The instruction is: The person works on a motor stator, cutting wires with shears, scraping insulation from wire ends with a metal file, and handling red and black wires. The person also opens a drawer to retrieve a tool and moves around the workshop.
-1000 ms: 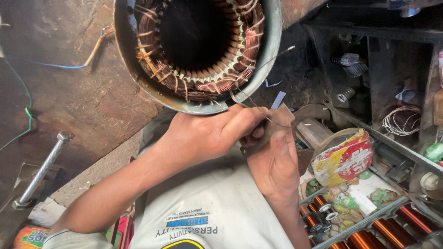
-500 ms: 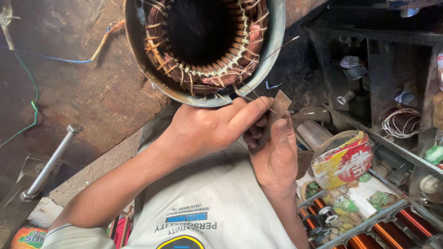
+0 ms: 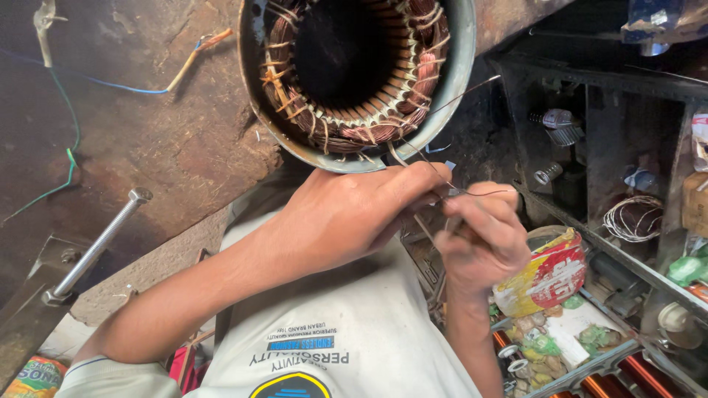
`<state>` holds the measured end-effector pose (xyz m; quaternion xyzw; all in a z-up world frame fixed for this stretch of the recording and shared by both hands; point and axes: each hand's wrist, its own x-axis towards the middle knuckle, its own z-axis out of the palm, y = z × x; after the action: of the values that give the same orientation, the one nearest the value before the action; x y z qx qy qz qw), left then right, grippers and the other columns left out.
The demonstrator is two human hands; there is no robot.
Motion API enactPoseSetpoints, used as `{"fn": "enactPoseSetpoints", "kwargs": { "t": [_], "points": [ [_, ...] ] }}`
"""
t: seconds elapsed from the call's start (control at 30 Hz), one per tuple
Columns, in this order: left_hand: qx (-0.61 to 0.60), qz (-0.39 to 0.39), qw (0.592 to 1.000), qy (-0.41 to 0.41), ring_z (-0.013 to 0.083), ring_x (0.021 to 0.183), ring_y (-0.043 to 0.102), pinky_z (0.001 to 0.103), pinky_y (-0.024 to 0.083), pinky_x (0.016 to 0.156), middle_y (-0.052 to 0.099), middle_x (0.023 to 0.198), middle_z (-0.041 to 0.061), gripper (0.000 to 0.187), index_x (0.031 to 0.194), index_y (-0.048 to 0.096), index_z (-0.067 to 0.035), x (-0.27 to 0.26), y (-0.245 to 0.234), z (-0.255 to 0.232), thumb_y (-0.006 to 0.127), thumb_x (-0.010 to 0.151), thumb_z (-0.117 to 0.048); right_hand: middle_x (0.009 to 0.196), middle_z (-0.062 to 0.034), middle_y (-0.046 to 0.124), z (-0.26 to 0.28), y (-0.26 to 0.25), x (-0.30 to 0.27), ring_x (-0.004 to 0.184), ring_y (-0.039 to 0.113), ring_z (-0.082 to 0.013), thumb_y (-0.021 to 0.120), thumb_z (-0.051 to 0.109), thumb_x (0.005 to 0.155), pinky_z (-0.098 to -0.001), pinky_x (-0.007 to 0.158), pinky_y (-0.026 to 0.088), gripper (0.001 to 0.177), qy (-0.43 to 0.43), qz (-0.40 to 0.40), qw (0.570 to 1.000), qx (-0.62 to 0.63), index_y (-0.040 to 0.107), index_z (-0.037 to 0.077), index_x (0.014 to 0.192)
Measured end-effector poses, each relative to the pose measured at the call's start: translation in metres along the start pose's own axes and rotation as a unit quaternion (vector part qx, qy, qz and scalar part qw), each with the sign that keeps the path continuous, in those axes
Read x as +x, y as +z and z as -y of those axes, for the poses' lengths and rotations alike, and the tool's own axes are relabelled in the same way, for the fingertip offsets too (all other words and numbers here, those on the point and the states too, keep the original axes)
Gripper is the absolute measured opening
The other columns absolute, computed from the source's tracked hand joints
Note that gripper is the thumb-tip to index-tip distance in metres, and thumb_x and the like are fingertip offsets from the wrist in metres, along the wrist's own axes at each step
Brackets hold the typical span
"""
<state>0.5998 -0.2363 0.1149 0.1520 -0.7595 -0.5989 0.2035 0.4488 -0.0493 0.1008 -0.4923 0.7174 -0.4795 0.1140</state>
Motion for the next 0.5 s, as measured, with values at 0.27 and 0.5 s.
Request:
{"fn": "enactPoseSetpoints", "kwargs": {
  "t": [0.27,0.5],
  "points": [
    [-0.046,0.029,0.999,-0.004,0.0289,0.093,0.074,0.039,0.057,0.076,0.074,0.102,0.009,0.044,0.132,0.059,-0.01,-0.001,-0.008,0.0,0.066,0.089,0.0,0.093,-0.0118,0.068,0.013,-0.023,0.032,0.088,0.068,-0.0218,0.05,-0.005,0.095,-0.0482,0.092,0.058,0.017,0.015,0.094,0.995,0.003,0.047,0.004,0.109],
    [-0.039,0.043,0.998,0.019,0.0301,0.099,0.072,0.04,0.056,0.081,0.072,0.104,0.009,0.039,0.13,0.058,-0.009,-0.005,-0.016,0.004,0.063,0.092,-0.001,0.086,-0.0083,0.066,0.013,-0.012,0.078,0.08,0.064,-0.0286,0.085,0.017,0.083,-0.0521,0.087,0.045,0.041,-0.217,0.257,0.928,-0.16,0.047,0.008,0.095]
  ]
}}
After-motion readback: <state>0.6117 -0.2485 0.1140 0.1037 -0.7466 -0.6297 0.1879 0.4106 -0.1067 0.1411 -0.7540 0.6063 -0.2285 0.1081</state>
